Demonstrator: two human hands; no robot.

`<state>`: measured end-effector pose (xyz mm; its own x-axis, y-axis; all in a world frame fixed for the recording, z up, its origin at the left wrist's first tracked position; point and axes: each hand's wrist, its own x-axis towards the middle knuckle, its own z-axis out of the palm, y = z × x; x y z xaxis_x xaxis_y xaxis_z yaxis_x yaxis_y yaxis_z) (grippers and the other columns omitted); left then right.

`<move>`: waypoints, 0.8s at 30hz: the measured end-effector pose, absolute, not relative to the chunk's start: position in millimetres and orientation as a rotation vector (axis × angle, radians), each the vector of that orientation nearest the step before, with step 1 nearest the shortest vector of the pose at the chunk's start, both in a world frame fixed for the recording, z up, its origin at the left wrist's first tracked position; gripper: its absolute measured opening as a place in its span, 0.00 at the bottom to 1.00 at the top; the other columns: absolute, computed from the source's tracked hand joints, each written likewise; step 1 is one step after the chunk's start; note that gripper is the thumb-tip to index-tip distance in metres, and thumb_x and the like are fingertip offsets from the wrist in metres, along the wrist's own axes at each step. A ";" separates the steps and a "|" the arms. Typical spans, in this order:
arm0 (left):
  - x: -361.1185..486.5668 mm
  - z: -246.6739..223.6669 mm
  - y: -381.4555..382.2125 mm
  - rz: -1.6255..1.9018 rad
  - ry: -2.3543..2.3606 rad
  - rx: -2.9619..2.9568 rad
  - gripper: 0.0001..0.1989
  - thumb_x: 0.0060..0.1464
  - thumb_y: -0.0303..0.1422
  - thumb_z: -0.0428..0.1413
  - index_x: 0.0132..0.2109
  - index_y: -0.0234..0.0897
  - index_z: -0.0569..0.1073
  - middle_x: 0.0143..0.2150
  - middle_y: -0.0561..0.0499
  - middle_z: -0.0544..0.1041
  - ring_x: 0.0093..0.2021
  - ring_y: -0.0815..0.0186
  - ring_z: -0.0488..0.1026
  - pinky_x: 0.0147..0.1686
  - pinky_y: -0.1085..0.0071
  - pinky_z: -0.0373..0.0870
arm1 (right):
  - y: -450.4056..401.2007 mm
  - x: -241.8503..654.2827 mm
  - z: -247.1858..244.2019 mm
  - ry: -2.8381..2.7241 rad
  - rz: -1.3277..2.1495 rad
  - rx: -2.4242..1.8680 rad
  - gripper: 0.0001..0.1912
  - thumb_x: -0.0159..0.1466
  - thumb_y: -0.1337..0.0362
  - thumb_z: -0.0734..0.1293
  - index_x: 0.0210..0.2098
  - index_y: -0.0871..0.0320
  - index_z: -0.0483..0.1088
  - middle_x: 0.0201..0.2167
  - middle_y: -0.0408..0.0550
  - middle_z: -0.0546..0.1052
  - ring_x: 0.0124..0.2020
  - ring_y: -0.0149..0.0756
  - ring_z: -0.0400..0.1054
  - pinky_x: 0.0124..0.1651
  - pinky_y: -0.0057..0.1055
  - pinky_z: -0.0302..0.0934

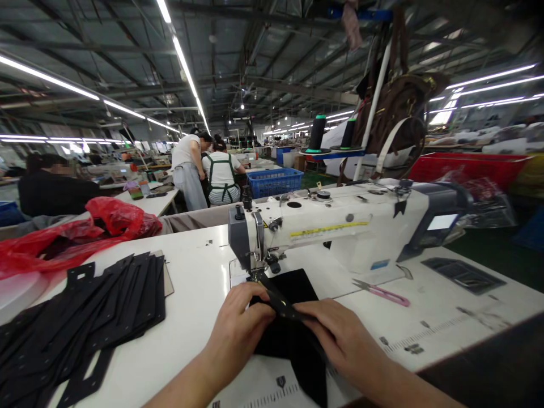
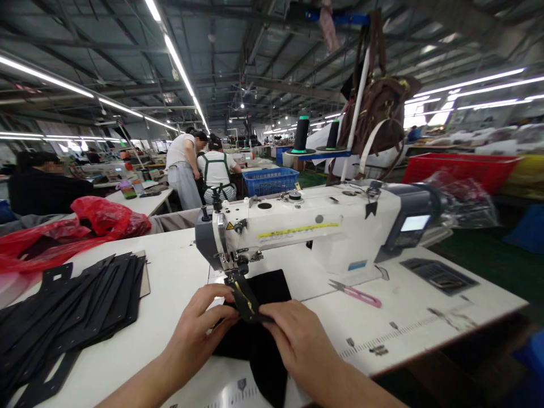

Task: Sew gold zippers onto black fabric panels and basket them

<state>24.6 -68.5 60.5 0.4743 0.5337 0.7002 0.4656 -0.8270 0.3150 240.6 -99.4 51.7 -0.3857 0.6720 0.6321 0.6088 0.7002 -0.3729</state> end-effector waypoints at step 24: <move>41.6 84.5 -54.5 1.404 1.075 2.728 0.06 0.52 0.22 0.55 0.34 0.37 0.71 0.38 0.50 0.71 0.37 0.61 0.67 0.37 0.63 0.62 | -64.8 234.0 89.1 -2.128 0.341 -1.088 0.12 0.66 0.66 0.55 0.32 0.56 0.68 0.30 0.45 0.75 0.32 0.37 0.69 0.37 0.31 0.61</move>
